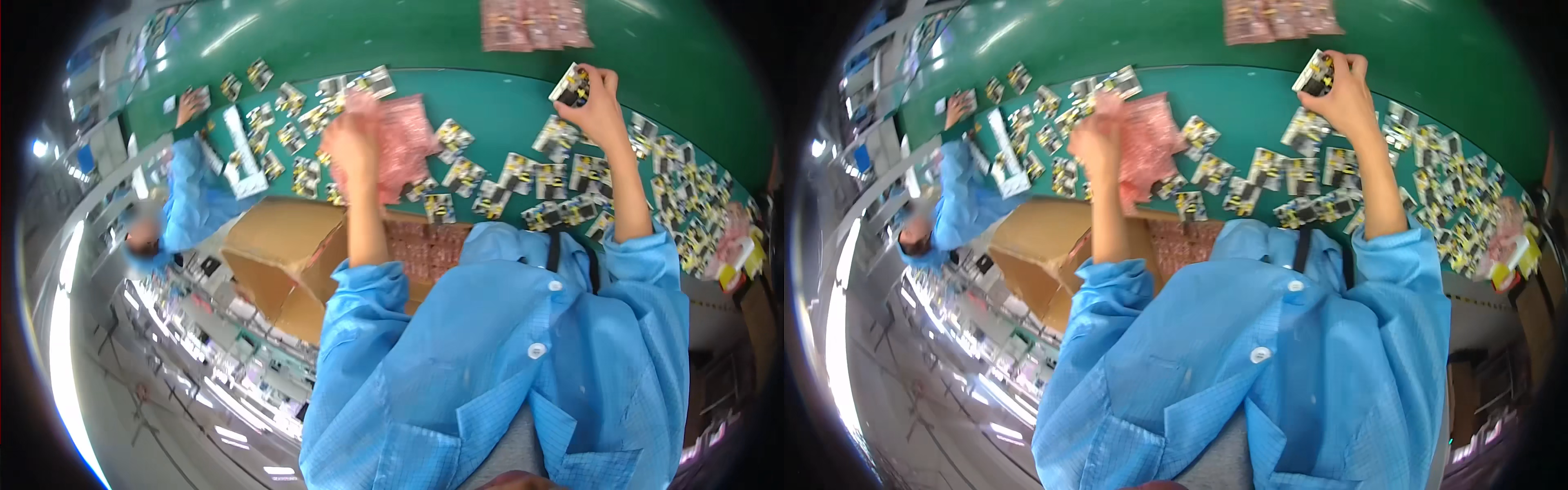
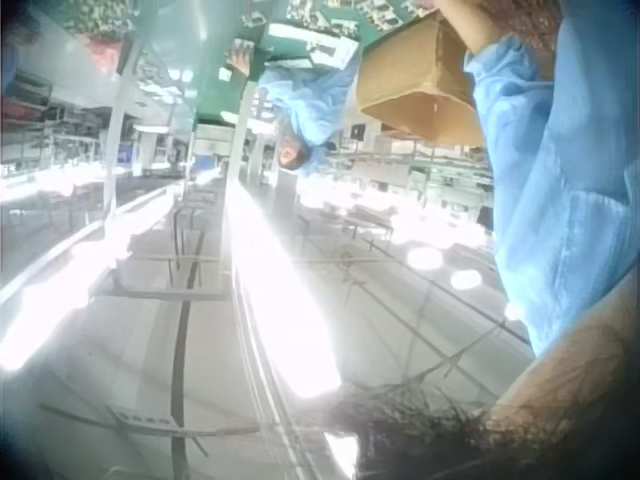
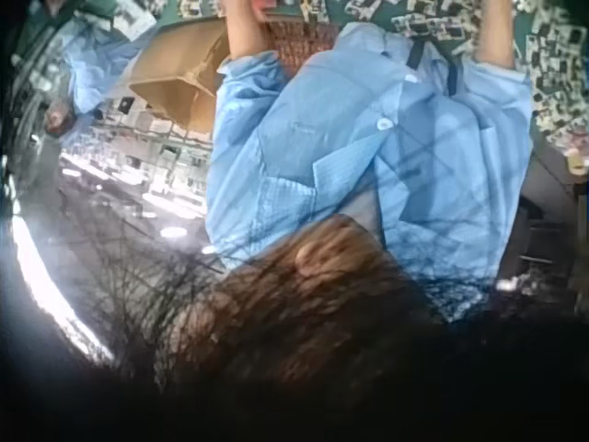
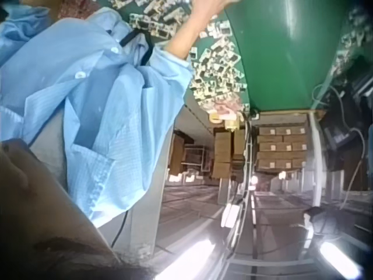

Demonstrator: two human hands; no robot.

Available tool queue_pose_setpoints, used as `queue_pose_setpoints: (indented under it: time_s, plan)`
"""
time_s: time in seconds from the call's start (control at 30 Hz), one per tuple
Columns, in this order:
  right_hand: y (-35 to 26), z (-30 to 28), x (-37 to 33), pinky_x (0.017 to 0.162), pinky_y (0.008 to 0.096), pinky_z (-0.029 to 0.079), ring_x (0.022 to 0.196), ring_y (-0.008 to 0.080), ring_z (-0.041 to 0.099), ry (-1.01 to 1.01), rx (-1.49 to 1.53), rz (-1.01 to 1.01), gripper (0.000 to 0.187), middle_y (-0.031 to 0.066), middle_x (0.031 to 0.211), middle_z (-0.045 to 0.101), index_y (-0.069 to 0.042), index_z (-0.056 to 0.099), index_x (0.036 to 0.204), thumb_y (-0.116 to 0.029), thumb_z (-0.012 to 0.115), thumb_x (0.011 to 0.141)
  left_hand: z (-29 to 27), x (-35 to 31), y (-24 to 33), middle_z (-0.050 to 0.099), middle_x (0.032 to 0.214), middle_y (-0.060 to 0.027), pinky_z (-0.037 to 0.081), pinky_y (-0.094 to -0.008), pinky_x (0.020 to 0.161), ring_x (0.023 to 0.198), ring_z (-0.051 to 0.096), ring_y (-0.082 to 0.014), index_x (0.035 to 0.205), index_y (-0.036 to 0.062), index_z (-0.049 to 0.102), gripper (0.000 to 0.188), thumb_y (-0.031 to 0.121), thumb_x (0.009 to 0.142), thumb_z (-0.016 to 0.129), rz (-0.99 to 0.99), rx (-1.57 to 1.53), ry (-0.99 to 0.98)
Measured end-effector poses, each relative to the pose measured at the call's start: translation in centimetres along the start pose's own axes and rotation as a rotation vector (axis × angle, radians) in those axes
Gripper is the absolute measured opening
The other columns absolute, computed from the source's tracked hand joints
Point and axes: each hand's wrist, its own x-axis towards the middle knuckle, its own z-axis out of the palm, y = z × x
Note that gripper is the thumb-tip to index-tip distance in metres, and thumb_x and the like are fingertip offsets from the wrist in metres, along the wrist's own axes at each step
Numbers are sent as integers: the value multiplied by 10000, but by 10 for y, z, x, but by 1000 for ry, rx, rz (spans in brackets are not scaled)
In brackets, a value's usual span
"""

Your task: Manually placing small electronic circuit boards into protective plastic bags and then into a shipping box.

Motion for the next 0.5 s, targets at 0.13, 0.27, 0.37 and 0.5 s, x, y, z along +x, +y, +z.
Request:
queue_pose_setpoints:
  time_s: [0.13, 0.27, 0.37, 0.5]
  plan:
    - [96, -27, 22, 967, 437, 481, 1164, 401, 522, 122, -198, 74, 830, 208, 1296, 405, -81, 455, 1368, -303, 830, 662, -32, 6, 33, 667, 858, -130, 454, -419, 743, 825, 605, -315, 836, 45, 670, 70, 52, 775, 703, 128, -291, 287]
    - [164, -54, 47, 1032, 437, 436, 1239, 403, 462, 196, -235, 111, 919, 236, 1338, 392, -84, 393, 1421, -302, 845, 651, -49, -5, 151, 627, 999, -115, 441, -425, 869, 978, 568, -320, 892, 79, 631, 208, 25, 716, 727, 342, -650, 258]
    - [198, -62, 60, 1069, 436, 395, 1282, 398, 417, 240, -281, -75, 962, 238, 1396, 366, -83, 358, 1446, -319, 854, 655, -39, -4, 256, 620, 1045, -95, 458, -414, 862, 1001, 571, -312, 845, 98, 592, 253, 1, 663, 737, 645, -894, 257]
    - [208, -73, 59, 1066, 468, 381, 1276, 440, 404, 271, -342, 162, 1039, 235, 1421, 368, -61, 345, 1457, -436, 860, 636, -10, 0, 364, 616, 1085, -104, 465, -436, 843, 978, 566, -337, 810, 78, 532, 260, 4, 648, 722, 873, -1009, 99]
